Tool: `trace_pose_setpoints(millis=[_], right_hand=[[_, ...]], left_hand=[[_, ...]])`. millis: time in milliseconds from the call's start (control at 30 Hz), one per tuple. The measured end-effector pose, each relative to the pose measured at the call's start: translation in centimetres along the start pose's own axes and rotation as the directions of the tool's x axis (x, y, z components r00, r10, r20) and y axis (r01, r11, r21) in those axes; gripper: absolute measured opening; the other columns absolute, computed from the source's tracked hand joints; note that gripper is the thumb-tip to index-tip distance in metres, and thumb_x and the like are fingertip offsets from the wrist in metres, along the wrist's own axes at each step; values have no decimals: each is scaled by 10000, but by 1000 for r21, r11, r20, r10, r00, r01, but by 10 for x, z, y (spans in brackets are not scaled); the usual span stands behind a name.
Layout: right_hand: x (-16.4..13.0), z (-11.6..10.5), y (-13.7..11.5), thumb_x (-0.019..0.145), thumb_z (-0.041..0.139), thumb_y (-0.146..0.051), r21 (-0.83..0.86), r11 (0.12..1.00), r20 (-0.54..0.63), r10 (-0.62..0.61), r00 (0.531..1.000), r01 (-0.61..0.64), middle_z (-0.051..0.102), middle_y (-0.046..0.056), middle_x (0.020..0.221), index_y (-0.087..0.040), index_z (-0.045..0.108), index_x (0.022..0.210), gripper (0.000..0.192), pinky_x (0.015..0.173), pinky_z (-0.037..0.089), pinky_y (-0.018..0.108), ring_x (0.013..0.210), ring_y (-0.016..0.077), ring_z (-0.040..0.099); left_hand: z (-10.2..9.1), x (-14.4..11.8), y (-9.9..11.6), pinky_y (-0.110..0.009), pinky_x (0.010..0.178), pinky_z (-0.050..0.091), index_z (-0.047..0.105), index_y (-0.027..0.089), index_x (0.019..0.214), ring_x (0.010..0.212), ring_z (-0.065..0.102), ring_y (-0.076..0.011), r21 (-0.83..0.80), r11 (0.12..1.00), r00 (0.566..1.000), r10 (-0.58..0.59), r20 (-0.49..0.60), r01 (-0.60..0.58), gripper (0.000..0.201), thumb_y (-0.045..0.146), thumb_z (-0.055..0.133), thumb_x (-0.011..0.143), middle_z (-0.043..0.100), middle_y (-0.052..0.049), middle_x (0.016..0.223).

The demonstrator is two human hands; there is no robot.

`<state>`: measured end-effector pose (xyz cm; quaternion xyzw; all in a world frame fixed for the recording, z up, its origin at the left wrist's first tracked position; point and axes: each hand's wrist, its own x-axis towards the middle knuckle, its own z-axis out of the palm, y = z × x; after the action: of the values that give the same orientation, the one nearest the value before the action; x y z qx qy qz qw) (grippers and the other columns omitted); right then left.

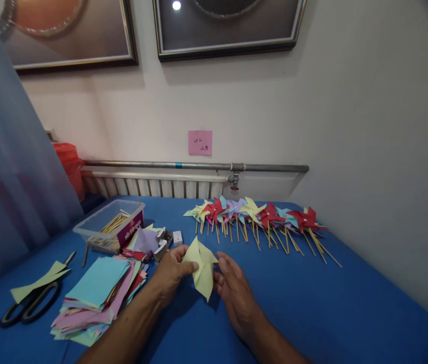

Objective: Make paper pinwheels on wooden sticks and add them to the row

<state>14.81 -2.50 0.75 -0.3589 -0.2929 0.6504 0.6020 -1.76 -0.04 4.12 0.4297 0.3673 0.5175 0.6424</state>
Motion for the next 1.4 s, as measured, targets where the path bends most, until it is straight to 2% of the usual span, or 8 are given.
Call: trace_pose_setpoints(millis=[67,167,333,433,567,867,1100,1400], right_hand=[[-2,1,-1,735,897,-634,53,997,-24,49,999,-47,783,85,1200,-252,706,1184,620,869,587,409,980,280,756],[-7,4,-1,792,823,-693,33,992,114,118,986,-122,785,116,1198,-215,753,1109,577,928,549,419,1058,291,733],[-18,8,0,792,773,-776,-32,977,209,214,954,-212,785,89,1248,-266,756,1231,673,966,498,417,1171,283,678],[-20,11,1,796,815,-717,-39,990,226,138,964,-132,781,74,1264,-271,764,1207,608,973,490,407,1194,285,666],[-15,11,1,769,900,-584,-38,999,203,-6,979,14,819,78,1082,-224,795,1097,499,933,504,400,996,270,715],[-14,13,-7,746,937,-455,68,998,212,-34,977,20,822,88,1043,-211,785,1088,448,947,537,424,994,290,740],[-6,6,5,709,940,-545,-75,993,141,-84,986,96,827,74,983,-215,771,1144,571,852,570,408,895,285,751],[10,-6,22,679,895,-677,-230,968,38,-91,995,98,820,71,827,-180,804,998,598,672,546,354,698,256,721]], left_hand=[[0,-1,2,-321,674,552,740,130,857,628,694,-202,-1,1000,1000,-5,4,5,433,281,950,509,785,-76,765],[-1,-1,3,-317,673,549,730,133,866,640,693,-201,-16,1000,1000,10,-6,-10,440,285,953,517,785,-79,776],[-2,-1,5,-298,690,540,731,135,878,685,700,-197,-44,997,997,70,-9,-70,452,320,966,539,788,-81,804],[-1,-1,5,-298,681,542,722,139,869,666,698,-194,-36,999,999,38,6,-38,467,325,978,525,790,-79,798],[-2,1,-3,-305,658,543,723,135,859,628,690,-195,1,1000,1000,3,12,-3,470,334,978,518,788,-81,770],[3,2,-17,-264,643,509,754,125,862,641,679,-174,-20,1000,1000,23,-8,-23,360,227,916,557,783,-72,758],[5,1,-15,-260,634,492,750,123,845,623,650,-160,-7,1000,1000,15,-25,-15,371,263,929,552,775,-69,749],[3,6,-25,-248,627,480,726,135,794,615,628,-147,36,999,998,41,-55,-39,338,246,917,538,752,-35,722]])
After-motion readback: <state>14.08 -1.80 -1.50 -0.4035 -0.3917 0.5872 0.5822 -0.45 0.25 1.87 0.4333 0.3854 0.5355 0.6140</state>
